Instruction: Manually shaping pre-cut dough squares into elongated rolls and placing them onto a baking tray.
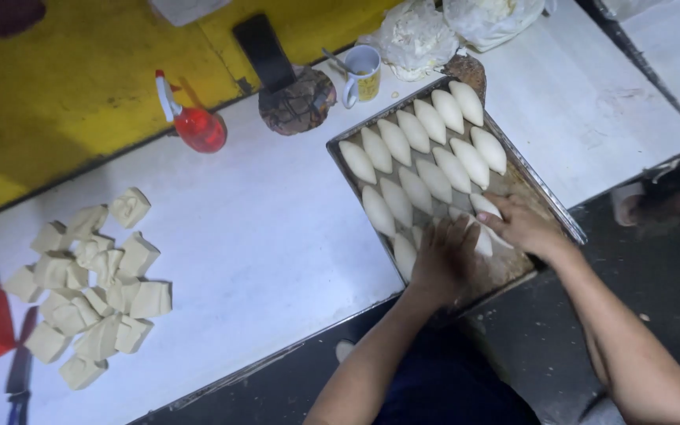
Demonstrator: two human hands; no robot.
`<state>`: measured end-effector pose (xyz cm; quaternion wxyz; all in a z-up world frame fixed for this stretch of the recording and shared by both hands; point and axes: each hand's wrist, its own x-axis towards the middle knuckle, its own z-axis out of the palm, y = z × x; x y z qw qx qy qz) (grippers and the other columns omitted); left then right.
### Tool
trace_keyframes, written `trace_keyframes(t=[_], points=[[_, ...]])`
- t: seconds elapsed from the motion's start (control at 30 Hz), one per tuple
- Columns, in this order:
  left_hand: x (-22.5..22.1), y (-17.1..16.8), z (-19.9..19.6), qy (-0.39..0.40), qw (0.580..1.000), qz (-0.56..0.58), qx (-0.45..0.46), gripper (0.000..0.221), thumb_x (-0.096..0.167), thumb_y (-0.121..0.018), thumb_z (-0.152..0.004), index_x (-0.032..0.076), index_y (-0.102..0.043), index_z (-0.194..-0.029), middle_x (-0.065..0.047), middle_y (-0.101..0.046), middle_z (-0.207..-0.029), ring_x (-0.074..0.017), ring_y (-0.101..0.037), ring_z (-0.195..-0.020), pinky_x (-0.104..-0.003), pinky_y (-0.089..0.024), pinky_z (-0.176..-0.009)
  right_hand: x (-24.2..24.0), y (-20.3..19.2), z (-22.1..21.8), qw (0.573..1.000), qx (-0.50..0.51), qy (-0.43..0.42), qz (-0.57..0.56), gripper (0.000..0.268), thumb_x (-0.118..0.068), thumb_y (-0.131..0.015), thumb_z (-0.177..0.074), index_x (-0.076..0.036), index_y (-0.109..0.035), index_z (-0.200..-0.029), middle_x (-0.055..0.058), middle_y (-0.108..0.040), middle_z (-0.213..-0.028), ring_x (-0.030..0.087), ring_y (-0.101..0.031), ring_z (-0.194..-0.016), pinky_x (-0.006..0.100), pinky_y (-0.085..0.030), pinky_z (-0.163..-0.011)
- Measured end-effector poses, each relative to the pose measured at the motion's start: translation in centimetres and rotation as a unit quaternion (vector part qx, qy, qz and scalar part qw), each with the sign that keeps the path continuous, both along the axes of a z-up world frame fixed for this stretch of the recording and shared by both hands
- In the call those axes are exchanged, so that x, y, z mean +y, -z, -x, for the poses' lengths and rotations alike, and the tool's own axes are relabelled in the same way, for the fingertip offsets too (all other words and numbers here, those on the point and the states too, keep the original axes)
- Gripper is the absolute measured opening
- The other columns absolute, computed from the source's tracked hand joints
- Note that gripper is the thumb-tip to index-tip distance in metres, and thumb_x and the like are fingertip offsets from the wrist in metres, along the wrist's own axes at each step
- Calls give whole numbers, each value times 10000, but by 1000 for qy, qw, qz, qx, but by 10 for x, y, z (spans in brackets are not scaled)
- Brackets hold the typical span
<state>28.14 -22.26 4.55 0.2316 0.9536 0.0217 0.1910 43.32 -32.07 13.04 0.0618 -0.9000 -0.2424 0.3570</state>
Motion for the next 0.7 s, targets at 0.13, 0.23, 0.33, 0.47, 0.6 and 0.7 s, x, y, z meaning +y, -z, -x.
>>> trace_keyframes(t=[0.13, 0.23, 0.33, 0.47, 0.6, 0.7], points=[[-12, 13, -9, -44, 997, -67, 12, 557, 384, -589, -930, 112, -604, -1416, -137, -527, -1530, -429, -493, -1382, -589, -388, -1127, -41, 95, -18, 968, -78, -43, -236, 574, -315, -505, -1008, -122, -446, -1545, 242, -507, -1496, 417, -483, -1363, 492, -410, -1068], [-11, -2, -27, -58, 990, -65, 115, 622, 393, -691, -815, 154, -583, -1379, -93, -559, -1478, -374, -519, -1360, -563, -416, -1064, -55, 186, -46, 946, -196, -81, -243, 447, -268, -523, -988, -89, -539, -1397, 263, -617, -1226, 478, -589, -1126, 593, -472, -932], [-1, -2, -7, 16, 994, 90, -62, 380, 181, -660, -826, 6, -673, -1163, -239, -677, -1300, -449, -681, -1166, -527, -541, -1030, -82, 258, -68, 817, 260, 263, -442, 370, -246, -404, -1162, -87, -482, -1487, 135, -564, -1296, 262, -530, -1150, 379, -410, -998], [48, -52, 67, -199, 968, 145, 44, 490, 379, -508, -933, 153, -565, -1364, -114, -633, -1400, -367, -587, -1321, -503, -424, -1147, -22, 198, -45, 767, -294, -276, -499, 269, 95, -502, -1083, 241, -576, -1297, 324, -596, -1124, 608, -611, -1288, 634, -481, -1275], [121, 15, 153, -312, 930, 158, -113, 346, 142, -579, -1016, 12, -609, -1335, -184, -675, -1292, -386, -633, -1170, -476, -467, -1079, 111, 250, 83, 877, -151, -341, -304, 271, -280, -583, -930, -175, -707, -1147, 12, -709, -1250, 172, -631, -1218, 318, -459, -1092], [193, 30, 228, -432, 876, 169, -129, 358, 116, -595, -964, 27, -637, -1308, -214, -670, -1160, -405, -626, -1148, -465, -476, -1032, 212, 209, 203, 759, -255, -420, -427, 401, -370, -712, -890, -186, -667, -1243, -2, -662, -1168, 240, -626, -1231, 391, -481, -1047]])
